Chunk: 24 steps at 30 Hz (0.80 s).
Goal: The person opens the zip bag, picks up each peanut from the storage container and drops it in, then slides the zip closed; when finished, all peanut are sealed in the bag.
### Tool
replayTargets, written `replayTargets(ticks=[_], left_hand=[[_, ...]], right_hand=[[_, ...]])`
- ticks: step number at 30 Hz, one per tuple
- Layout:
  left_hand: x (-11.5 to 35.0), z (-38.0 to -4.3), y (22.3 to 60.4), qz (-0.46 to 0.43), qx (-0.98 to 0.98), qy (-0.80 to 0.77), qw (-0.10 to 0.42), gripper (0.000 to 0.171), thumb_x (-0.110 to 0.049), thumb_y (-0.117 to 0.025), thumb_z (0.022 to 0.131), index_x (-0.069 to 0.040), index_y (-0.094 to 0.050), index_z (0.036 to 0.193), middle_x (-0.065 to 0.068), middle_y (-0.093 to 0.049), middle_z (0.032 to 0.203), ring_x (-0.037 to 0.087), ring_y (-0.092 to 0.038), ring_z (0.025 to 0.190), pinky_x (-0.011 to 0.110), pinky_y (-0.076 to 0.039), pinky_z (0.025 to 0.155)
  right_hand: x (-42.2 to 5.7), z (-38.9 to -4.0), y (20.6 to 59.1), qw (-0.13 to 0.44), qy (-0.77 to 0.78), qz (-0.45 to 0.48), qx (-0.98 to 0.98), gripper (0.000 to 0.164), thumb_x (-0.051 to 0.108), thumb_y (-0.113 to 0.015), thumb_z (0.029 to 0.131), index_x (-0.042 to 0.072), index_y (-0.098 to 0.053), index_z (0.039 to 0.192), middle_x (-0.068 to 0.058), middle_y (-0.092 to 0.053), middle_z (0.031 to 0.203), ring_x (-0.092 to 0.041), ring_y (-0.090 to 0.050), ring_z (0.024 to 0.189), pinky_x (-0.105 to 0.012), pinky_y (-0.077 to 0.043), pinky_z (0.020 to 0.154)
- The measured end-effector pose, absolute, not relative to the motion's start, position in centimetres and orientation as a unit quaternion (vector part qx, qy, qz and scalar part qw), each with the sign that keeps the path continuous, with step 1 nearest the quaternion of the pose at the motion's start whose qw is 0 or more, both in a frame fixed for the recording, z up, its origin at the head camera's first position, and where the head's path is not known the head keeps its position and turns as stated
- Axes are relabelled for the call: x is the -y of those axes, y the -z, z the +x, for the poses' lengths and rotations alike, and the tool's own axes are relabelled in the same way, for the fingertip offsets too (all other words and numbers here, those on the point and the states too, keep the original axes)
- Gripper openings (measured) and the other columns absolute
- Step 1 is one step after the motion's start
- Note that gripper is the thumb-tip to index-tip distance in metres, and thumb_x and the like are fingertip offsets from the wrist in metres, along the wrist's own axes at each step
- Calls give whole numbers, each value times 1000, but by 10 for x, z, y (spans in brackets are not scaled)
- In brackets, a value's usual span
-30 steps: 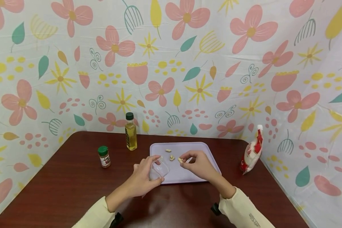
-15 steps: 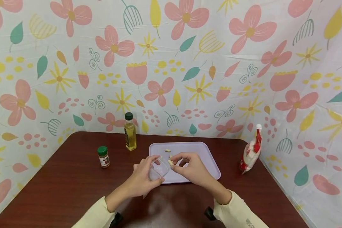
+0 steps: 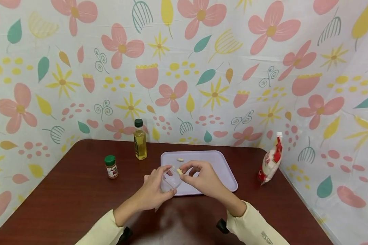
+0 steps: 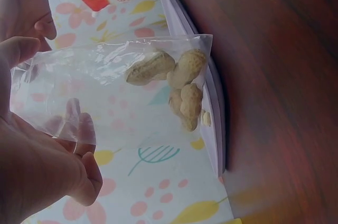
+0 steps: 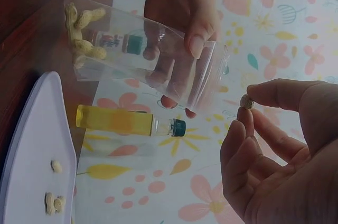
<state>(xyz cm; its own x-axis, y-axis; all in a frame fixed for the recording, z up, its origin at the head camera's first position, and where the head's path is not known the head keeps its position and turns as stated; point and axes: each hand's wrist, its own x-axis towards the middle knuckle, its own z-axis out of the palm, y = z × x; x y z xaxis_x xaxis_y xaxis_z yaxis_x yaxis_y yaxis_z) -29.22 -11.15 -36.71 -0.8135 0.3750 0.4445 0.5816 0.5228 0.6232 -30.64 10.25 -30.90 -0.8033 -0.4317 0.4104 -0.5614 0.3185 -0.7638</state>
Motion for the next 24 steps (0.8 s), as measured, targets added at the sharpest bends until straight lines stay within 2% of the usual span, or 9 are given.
replayTargets(ticks=[8,17,24], left_hand=[[112,-291,366,-271,867,397,129,73,-31,-77,82,-6,-42,141,-3,-55,119,15,-49,102,41,-25,80],[112,-291,367,-270,865,403,130,74,-29,-78,81,-5,-42,141,-3,-55,119,22,-51,102,41,-24,79],[111,-291,366,-268,867,396,136,74,-29,-78,81,-5,-43,141,-3,-55,116,21,-50,101,40,-25,79]], right_hand=[[-99,-306,307,60,-487,315,812,12,9,-78,83,11,-76,95,0,-72,92,-15,-65,73,-30,-53,62],[-103,-307,310,68,-481,311,817,12,9,-77,84,14,-76,95,1,-71,86,-16,-65,73,-30,-52,59],[-107,-314,314,87,-482,312,814,9,7,-76,85,11,-75,93,-2,-73,92,-16,-65,74,-31,-54,63]])
